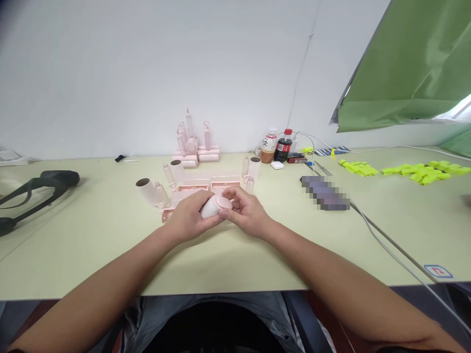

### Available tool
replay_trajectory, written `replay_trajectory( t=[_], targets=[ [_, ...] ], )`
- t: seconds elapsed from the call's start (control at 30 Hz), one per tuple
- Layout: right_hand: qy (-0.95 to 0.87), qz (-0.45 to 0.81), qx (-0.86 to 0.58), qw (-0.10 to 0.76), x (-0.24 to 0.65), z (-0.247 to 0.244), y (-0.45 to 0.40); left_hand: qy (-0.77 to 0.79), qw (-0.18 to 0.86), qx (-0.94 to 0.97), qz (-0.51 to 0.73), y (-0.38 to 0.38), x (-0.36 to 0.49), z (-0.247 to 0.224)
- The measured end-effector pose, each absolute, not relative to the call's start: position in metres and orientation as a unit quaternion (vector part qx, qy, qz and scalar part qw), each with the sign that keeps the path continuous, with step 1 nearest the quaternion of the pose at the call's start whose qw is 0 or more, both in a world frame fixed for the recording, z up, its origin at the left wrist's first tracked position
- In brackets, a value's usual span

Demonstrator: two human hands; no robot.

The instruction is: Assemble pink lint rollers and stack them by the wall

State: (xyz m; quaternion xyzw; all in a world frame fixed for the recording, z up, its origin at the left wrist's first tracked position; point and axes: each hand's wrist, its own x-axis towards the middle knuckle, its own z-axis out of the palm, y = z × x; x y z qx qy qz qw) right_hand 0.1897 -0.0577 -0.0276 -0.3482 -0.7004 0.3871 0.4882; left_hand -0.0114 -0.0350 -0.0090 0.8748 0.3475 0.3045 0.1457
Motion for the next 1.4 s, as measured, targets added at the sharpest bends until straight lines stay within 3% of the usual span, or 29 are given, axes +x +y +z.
replay_trajectory(
  t=[0.17, 0.27, 0.5, 0.67, 0.77, 0.93, 1.07, 1.23, 1.4],
  targets=[
    [-0.591, 0.203, -0.448, 0.640, 0.214, -0.008, -0.046, 0.383, 0.260, 0.802, 0.378, -0.034, -0.014, -0.005],
    [-0.546, 0.128, -0.503, 0.658, 0.231, -0.003, -0.032, 0.385, 0.339, 0.750, 0.416, -0.030, -0.015, -0.006],
    [-0.625, 0.144, -0.625, 0.445, 0.246, -0.013, -0.016, 0.343, 0.575, 0.582, 0.462, -0.025, -0.011, -0.016],
    [-0.617, 0.250, -0.659, 0.349, 0.243, -0.016, -0.019, 0.336, 0.645, 0.506, 0.463, -0.025, -0.009, -0.015],
    [-0.614, 0.294, -0.649, 0.340, 0.244, -0.017, -0.020, 0.344, 0.655, 0.478, 0.473, -0.026, -0.008, -0.011],
    [-0.655, 0.179, -0.614, 0.402, 0.243, -0.013, -0.025, 0.356, 0.689, 0.428, 0.465, -0.026, -0.008, -0.006],
    [-0.729, 0.095, -0.506, 0.451, 0.233, -0.007, -0.037, 0.347, 0.719, 0.391, 0.458, -0.025, -0.009, -0.004],
    [-0.846, 0.080, -0.325, 0.415, 0.216, -0.006, -0.051, 0.327, 0.725, 0.399, 0.457, -0.026, -0.010, -0.002],
    [-0.884, 0.123, -0.245, 0.378, 0.207, -0.011, -0.057, 0.316, 0.711, 0.437, 0.452, -0.026, -0.011, -0.005]
  ],
)
